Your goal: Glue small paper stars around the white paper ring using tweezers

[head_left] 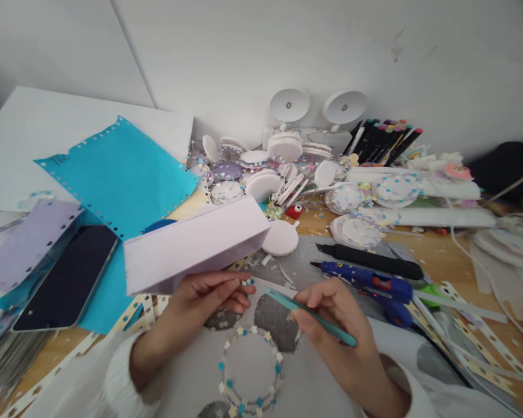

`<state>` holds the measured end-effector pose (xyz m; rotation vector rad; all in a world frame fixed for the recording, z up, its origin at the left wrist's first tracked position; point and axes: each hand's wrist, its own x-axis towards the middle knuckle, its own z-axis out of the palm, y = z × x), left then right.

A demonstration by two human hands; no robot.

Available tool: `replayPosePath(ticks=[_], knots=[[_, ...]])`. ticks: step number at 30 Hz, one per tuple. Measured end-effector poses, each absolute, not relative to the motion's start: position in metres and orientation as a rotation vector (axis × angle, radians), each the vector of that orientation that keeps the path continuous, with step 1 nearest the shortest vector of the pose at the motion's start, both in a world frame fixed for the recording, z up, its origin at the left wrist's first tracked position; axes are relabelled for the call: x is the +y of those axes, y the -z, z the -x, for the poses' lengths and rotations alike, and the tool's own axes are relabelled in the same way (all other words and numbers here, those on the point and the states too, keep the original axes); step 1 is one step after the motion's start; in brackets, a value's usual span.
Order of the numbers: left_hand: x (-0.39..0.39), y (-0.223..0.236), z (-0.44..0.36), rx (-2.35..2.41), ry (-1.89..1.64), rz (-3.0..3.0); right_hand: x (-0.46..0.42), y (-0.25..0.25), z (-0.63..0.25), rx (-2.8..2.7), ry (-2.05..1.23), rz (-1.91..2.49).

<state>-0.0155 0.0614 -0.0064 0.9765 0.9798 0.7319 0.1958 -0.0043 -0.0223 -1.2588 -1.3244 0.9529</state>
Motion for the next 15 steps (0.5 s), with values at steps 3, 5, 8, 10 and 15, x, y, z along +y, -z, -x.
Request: replayPosePath(ticks=[3,5,8,10,15], knots=[[0.0614,0.0059,0.0175,1.063,-0.739,-1.091,-0.0041,0.0227,-0.1961,-1.318,-0.951,1.270],[0.0615,0.0053,0.0178,1.090,-0.737,-1.117,-0.0039,0.0221,-0.1963,-1.323,-0.967,1.257],[0.0618,0.0049,0.0164,1.092,-0.729,-1.134,-0.0036,0.0208,-0.1958,-1.347,-0.978,1.230],[0.0620,0.0047,0.0151,1.087,-0.713,-1.142,-0.0032,0.0205,-0.1947,-1.365,-0.984,1.218],[0.0624,0.0045,0.0142,1.061,-0.696,-1.133,-0.0022,0.0211,-0.1924,-1.412,-1.037,1.186]])
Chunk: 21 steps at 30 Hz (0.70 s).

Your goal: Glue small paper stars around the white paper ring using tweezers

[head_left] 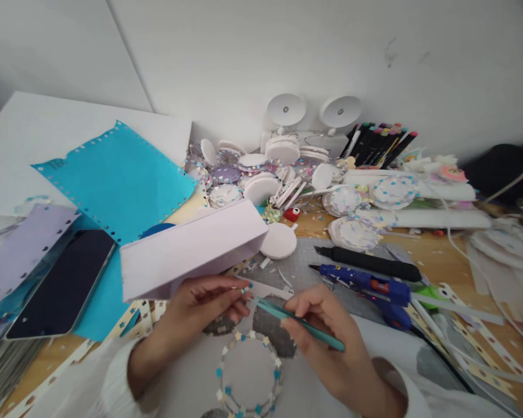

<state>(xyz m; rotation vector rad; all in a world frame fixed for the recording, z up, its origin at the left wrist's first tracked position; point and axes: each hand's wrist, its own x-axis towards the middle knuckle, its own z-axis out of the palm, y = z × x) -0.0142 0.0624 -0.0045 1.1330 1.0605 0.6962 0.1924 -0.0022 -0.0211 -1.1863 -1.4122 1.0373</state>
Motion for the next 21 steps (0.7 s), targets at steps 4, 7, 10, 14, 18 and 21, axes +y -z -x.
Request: replayPosePath(ticks=[4,7,10,14,18,21], knots=[[0.0615,0.0032,0.0145,1.003,-0.695,-1.107,-0.0022,0.0206,-0.1923,-1.428,-1.045,1.191],[0.0610,0.0013,0.0132,0.996,-0.690,-1.091,-0.0019,0.0201,-0.1922,-1.437,-1.080,1.205],[0.0612,0.0004,0.0116,0.978,-0.681,-1.084,-0.0013,0.0200,-0.1915,-1.442,-1.107,1.195],[0.0612,0.0018,0.0112,0.948,-0.658,-1.092,-0.0020,0.0201,-0.1919,-1.452,-1.108,1.181],[0.0609,0.0018,0.0124,0.975,-0.672,-1.120,-0.0037,0.0191,-0.1941,-1.479,-1.059,1.182],[0.0617,-0.0001,0.0129,1.016,-0.691,-1.166,-0.0037,0.0176,-0.1952,-1.488,-0.986,1.162]])
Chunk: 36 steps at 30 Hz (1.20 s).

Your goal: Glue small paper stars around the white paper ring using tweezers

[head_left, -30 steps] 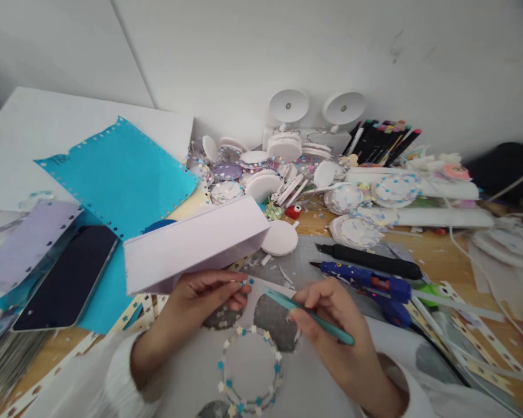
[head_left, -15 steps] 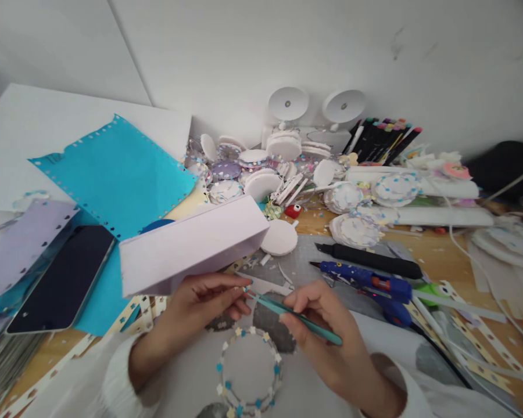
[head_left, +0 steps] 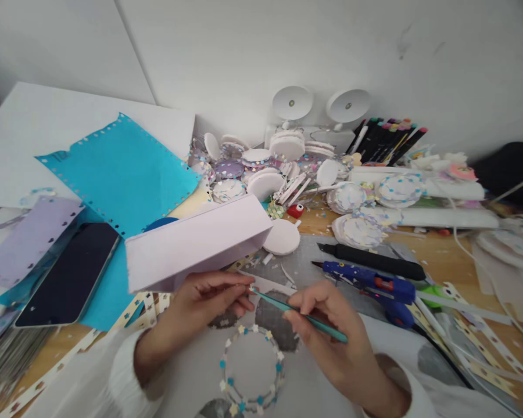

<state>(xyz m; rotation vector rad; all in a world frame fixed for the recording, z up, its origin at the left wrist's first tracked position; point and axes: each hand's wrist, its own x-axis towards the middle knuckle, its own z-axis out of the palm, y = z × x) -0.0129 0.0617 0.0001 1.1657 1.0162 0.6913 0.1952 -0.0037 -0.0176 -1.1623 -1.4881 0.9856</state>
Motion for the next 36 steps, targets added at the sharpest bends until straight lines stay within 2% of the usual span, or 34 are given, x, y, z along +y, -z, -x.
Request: replayPosePath(ticks=[7,19,36], knots=[[0.062,0.001,0.017,1.069,-0.750,-1.347,-0.001,0.019,-0.196,-1.442,-0.936,1.193],[0.062,0.008,0.023,1.051,-0.837,-2.065,-0.004,0.024,-0.198,-1.525,-0.887,1.206],[0.056,0.007,0.020,0.929,-0.814,-1.820,-0.007,0.018,-0.198,-1.570,-0.987,1.104]])
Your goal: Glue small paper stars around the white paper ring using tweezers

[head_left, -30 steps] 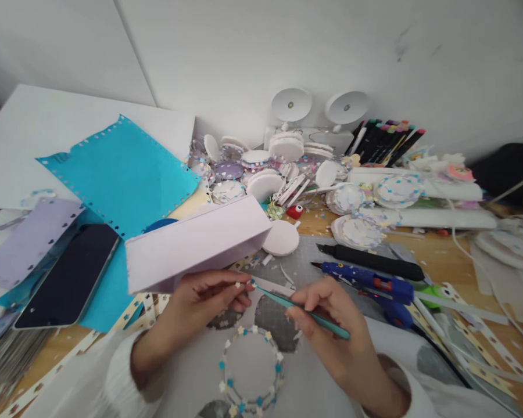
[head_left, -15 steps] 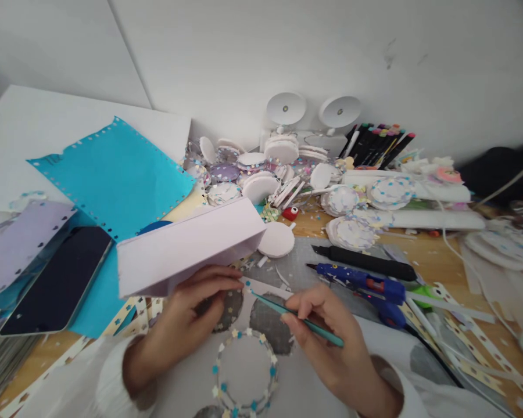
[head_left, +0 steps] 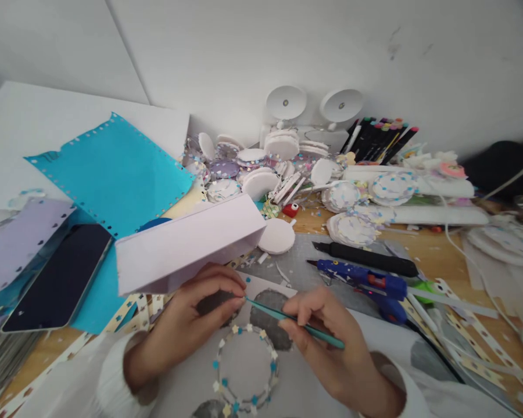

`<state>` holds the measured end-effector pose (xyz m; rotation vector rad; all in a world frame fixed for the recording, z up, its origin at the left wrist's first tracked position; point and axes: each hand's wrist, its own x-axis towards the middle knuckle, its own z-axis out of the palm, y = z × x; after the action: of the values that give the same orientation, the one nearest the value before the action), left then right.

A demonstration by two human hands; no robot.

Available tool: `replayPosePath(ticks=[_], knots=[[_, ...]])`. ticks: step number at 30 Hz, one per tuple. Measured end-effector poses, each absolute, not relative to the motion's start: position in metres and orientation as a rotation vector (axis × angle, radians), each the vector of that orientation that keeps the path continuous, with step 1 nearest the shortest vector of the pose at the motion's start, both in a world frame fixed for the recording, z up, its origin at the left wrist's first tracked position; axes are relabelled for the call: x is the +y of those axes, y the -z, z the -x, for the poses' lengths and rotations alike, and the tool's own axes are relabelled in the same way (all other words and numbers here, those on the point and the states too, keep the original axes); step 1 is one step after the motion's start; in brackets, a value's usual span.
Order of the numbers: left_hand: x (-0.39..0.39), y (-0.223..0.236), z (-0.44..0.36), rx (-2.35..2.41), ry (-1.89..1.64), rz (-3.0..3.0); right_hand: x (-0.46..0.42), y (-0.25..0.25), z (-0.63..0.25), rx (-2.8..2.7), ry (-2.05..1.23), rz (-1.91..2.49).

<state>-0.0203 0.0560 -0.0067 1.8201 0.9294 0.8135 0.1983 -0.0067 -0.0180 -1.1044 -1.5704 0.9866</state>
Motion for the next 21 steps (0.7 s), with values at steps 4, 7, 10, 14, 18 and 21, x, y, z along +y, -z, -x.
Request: replayPosePath(ticks=[4,7,10,14,18,21], knots=[[0.0563,0.0036,0.0195,0.897,-0.794,-1.738,-0.0057,0.0171,-0.1984,-1.522,-1.019,1.094],[0.0563,0.0040,0.0205,0.903,-0.795,-1.706,-0.0056,0.0162,-0.1983,-1.495,-1.018,1.102],[0.0565,0.0053,0.0213,0.902,-0.800,-1.699,-0.0055,0.0156,-0.1987,-1.503,-1.024,1.095],[0.0579,0.0059,0.0204,0.912,-0.784,-1.690,-0.0045,0.0155,-0.2005,-1.495,-1.019,1.097],[0.0587,0.0049,0.0190,0.941,-0.798,-1.663,-0.0031,0.0164,-0.2010,-1.452,-0.996,1.108],[0.0580,0.0037,0.0183,0.945,-0.802,-1.662,-0.0029,0.0172,-0.1991,-1.451,-0.997,1.097]])
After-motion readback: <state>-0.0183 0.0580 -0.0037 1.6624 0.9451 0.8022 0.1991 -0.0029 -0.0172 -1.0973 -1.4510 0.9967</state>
